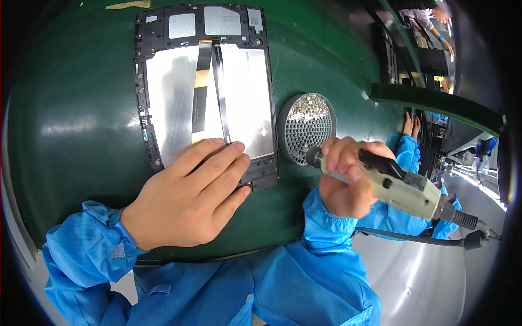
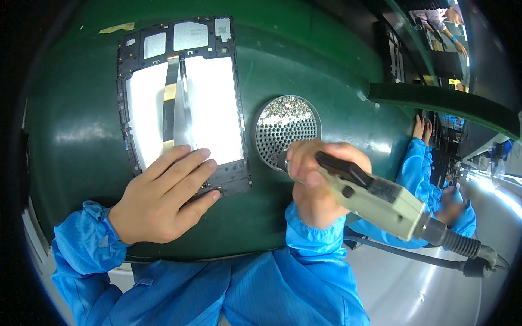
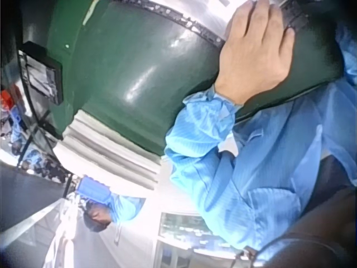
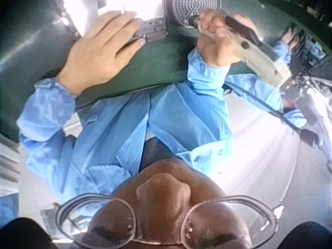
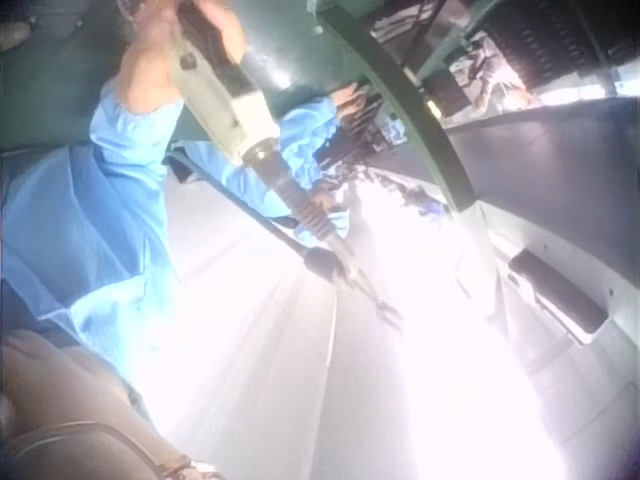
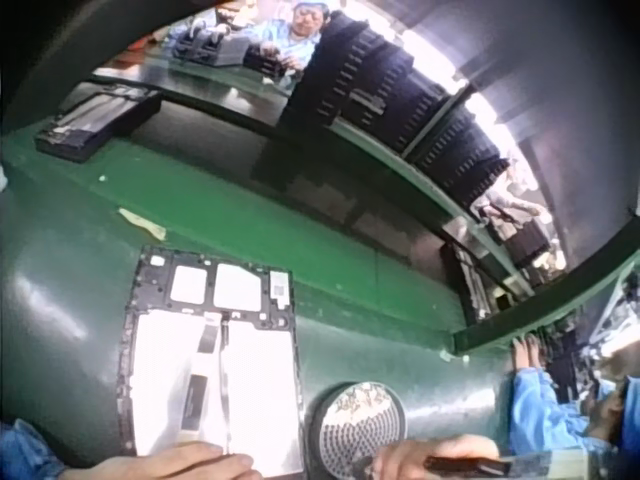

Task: Assemble electronic device components by fastening screws into tablet frames using an electric screwdriver on a factory production line.

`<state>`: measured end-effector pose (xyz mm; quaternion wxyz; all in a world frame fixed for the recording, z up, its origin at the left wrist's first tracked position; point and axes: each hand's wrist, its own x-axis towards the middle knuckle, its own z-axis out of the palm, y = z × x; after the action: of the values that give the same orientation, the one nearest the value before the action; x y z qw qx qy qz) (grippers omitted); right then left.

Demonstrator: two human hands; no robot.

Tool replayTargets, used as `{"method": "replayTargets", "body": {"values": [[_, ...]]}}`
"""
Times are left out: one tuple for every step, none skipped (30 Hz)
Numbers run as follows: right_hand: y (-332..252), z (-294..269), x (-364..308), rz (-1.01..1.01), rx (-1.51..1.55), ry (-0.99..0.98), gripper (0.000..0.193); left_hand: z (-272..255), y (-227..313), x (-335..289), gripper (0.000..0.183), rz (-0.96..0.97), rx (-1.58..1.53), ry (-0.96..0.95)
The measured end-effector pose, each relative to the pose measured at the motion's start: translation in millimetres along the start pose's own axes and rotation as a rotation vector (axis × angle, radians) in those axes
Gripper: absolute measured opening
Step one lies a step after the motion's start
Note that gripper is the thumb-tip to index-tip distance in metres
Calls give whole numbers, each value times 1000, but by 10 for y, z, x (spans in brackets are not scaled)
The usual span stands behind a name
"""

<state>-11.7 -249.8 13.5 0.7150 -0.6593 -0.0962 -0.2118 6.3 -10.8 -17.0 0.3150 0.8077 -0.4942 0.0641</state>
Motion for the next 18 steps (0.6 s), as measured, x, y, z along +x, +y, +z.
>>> {"method": "replayTargets", "body": {"values": [[-37, -3, 0, -15, 3, 26, 40, 0, 3, 2, 15, -5, -12, 2], [-124, -5, 9, -33, 8, 17, 40, -2, -3, 7, 15, -9, -11, 4], [-222, 11, 28, -50, 13, 8, 41, -5, -16, 16, 15, 0, -8, 8], [-284, 44, 22, -68, 17, -4, 38, 6, -14, 10, 14, 10, -11, 6], [-342, 90, 7, -60, 17, -3, 38, 26, -5, 1, 14, 6, -17, 2], [-391, 148, -17, -46, 21, -79, 37, 49, 6, -8, 15, -8, -24, 7], [-426, 212, -29, -39, 26, -155, 35, 45, -1, -4, 16, -18, -26, 13], [-447, 267, -51, -7, 40, -198, 35, 28, -4, 7, 16, -20, -26, 10], [-448, 322, -69, 25, 55, -241, 34, 2, -6, 23, 16, -14, -41, 6], [-408, 387, -93, 24, 81, -263, 33, 4, -9, 16, 16, -10, -60, 2], [-367, 428, -119, 30, 82, -262, 33, 28, -19, 10, 16, -14, -63, -1], [-327, 461, -143, 32, 62, -252, 32, 63, -33, 5, 15, -6, -62, 25], [-307, 468, -136, 33, 44, -248, 30, 86, -36, 27, 15, -2, -56, 55], [-300, 467, -133, 56, -10, -283, 30, 101, -35, 46, 15, -8, -56, 56], [-295, 453, -123, 59, -10, -288, 30, 117, -37, 64, 14, -2, -59, 59], [-292, 431, -123, 66, -5, -296, 30, 129, -22, 73, 14, 1, -58, 60], [-285, 413, -122, 72, -1, -303, 30, 141, -12, 84, 14, -8, -57, 60], [-274, 399, -122, 77, 4, -309, 30, 151, -5, 95, 14, -16, -59, 65]]}}
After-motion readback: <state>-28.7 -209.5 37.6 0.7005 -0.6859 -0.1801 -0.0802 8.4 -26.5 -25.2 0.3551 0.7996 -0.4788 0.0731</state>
